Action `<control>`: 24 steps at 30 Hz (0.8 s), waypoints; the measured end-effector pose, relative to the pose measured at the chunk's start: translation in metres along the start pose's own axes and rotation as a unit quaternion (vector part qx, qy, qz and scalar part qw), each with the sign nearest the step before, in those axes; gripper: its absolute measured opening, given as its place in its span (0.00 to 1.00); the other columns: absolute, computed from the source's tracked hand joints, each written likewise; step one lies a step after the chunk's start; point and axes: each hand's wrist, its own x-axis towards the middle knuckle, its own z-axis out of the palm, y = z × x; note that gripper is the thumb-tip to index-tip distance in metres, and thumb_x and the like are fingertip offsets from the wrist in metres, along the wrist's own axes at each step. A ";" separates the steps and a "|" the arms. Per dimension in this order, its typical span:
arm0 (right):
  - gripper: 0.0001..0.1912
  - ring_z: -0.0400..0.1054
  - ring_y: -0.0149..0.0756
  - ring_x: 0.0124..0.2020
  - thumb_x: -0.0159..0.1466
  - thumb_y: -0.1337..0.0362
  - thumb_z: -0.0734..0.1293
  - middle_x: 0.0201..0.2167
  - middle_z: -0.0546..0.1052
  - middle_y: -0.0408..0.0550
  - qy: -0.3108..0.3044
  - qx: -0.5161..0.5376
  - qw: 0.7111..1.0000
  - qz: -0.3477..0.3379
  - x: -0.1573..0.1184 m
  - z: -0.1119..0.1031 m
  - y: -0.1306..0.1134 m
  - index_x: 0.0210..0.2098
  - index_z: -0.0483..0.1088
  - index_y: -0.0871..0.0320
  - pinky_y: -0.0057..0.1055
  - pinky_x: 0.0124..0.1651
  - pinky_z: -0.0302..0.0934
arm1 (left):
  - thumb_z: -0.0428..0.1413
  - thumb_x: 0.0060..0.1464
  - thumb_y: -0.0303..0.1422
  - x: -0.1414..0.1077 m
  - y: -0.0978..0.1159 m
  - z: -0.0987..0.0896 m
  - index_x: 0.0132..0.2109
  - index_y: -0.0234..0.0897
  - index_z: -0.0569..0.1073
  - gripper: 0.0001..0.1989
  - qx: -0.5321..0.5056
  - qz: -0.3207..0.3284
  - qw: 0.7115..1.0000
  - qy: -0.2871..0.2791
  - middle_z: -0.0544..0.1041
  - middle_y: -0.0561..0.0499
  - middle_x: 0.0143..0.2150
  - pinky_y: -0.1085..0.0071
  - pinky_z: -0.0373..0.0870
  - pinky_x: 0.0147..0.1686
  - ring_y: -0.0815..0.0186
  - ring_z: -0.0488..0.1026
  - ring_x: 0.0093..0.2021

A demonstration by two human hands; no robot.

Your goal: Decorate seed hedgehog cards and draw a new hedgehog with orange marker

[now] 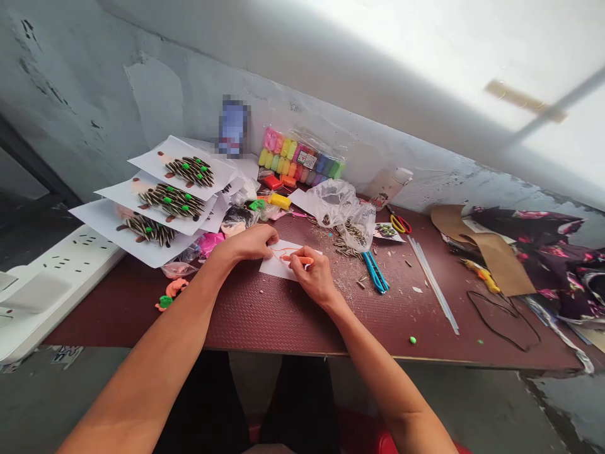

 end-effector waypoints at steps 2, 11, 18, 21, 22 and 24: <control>0.12 0.64 0.31 0.23 0.64 0.58 0.62 0.24 0.77 0.45 -0.009 0.006 1.000 0.001 -0.001 0.000 0.000 0.28 0.71 0.56 0.27 0.29 0.57 | 0.57 0.44 0.27 0.000 0.000 0.000 0.46 0.33 0.78 0.19 -0.001 -0.001 1.000 -0.001 0.80 0.48 0.39 0.72 0.67 0.34 0.62 0.76 0.37; 0.12 0.64 0.31 0.23 0.64 0.58 0.62 0.24 0.78 0.45 0.018 -0.017 1.000 0.017 0.002 -0.003 -0.001 0.28 0.71 0.56 0.28 0.30 0.58 | 0.57 0.43 0.27 0.000 -0.002 0.000 0.44 0.36 0.77 0.18 -0.001 0.006 1.000 0.006 0.80 0.49 0.39 0.72 0.67 0.33 0.63 0.75 0.36; 0.12 0.67 0.32 0.24 0.64 0.58 0.62 0.25 0.78 0.46 -0.001 0.012 1.000 0.016 0.001 -0.003 -0.003 0.27 0.71 0.56 0.27 0.30 0.59 | 0.56 0.41 0.27 0.001 -0.003 0.001 0.45 0.34 0.78 0.20 -0.012 0.006 1.000 0.003 0.80 0.49 0.38 0.71 0.68 0.36 0.61 0.76 0.36; 0.13 0.65 0.31 0.23 0.64 0.58 0.62 0.26 0.79 0.46 0.022 0.009 0.999 0.023 0.001 -0.004 -0.003 0.27 0.71 0.57 0.28 0.30 0.59 | 0.57 0.42 0.27 0.000 -0.002 0.000 0.45 0.34 0.78 0.20 -0.005 0.006 1.000 0.006 0.80 0.48 0.39 0.72 0.68 0.36 0.62 0.75 0.37; 0.13 0.64 0.31 0.23 0.64 0.58 0.62 0.26 0.79 0.46 0.027 0.006 0.999 0.022 0.002 -0.004 -0.003 0.27 0.71 0.57 0.28 0.31 0.59 | 0.57 0.42 0.27 0.000 -0.002 0.000 0.45 0.35 0.78 0.19 -0.002 0.005 1.000 0.007 0.80 0.48 0.39 0.72 0.68 0.36 0.62 0.75 0.37; 0.13 0.65 0.31 0.23 0.64 0.58 0.62 0.26 0.79 0.46 0.023 0.003 1.000 0.019 0.001 -0.003 -0.002 0.28 0.71 0.57 0.28 0.31 0.59 | 0.57 0.43 0.27 -0.001 -0.001 -0.001 0.45 0.35 0.78 0.18 0.001 0.004 1.000 0.007 0.80 0.48 0.39 0.72 0.67 0.35 0.62 0.75 0.37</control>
